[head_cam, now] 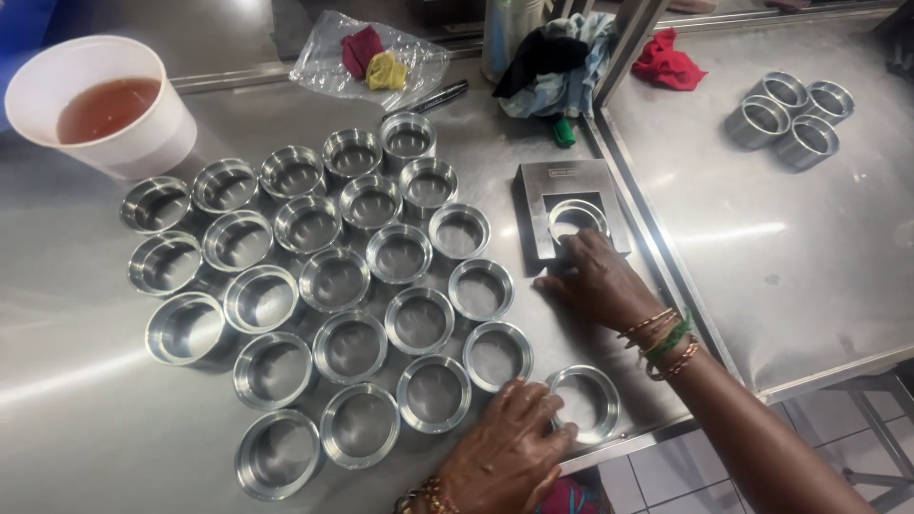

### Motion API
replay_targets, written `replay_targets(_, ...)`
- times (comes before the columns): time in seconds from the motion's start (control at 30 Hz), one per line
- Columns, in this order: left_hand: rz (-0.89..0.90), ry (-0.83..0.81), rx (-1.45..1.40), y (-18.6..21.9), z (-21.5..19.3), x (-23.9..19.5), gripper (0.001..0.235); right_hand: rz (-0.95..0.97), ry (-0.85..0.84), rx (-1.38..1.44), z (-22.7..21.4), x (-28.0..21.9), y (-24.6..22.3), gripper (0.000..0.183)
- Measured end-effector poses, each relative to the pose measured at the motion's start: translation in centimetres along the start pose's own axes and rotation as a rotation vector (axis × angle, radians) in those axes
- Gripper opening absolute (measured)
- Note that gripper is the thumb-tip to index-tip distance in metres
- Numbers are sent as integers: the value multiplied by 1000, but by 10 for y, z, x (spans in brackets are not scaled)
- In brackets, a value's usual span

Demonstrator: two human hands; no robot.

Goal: The recorder is seen inspecting and cleaning several metal rings on a stainless steel table.

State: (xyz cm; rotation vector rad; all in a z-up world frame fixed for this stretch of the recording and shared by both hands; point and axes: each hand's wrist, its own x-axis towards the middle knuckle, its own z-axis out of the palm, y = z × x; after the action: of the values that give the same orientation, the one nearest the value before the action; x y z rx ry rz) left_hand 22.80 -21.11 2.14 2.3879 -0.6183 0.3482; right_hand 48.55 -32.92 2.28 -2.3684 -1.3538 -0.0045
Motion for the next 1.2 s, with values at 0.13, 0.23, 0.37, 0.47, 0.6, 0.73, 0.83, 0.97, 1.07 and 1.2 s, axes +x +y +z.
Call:
replay_targets(0.13, -43, -8, -30, 2, -15, -11, 52, 125, 74, -129, 4, 0, -11, 39)
replay_targets(0.23, -113, -50, -41, 5, -17, -17, 40, 266, 4, -121, 5, -6, -23, 33)
replay_targets(0.37, -160, -112, -59, 7, -15, -24, 30, 242, 12, -188, 3, -22, -29, 35)
replay_targets(0.47, -177, -97, -41, 17, -22, -24, 27, 136, -18, 3, -8, -47, -28, 30)
replay_targets(0.6, -222, -193, 23, 18, -16, -30, 15, 404, -313, 74, -28, -82, -50, 37)
replay_targets(0.73, -159, -59, 2, 23, -22, -40, 21, 513, -418, 146, -43, -103, -83, 43)
replay_targets(0.83, -125, 65, -132, 31, -45, -54, 23, 454, -315, 142, -30, -113, -80, 44)
replay_targets(0.97, -255, -42, -194, 51, -95, -79, 29, 619, -334, -157, -31, -99, -106, 31)
replay_targets(1.07, -393, 297, -130, 55, -131, -130, 22, 717, -361, -148, -32, -97, -109, 33)
replay_targets(1.2, -565, 486, 349, 23, -163, -187, 13, 698, -309, -67, -25, -100, -95, 36)
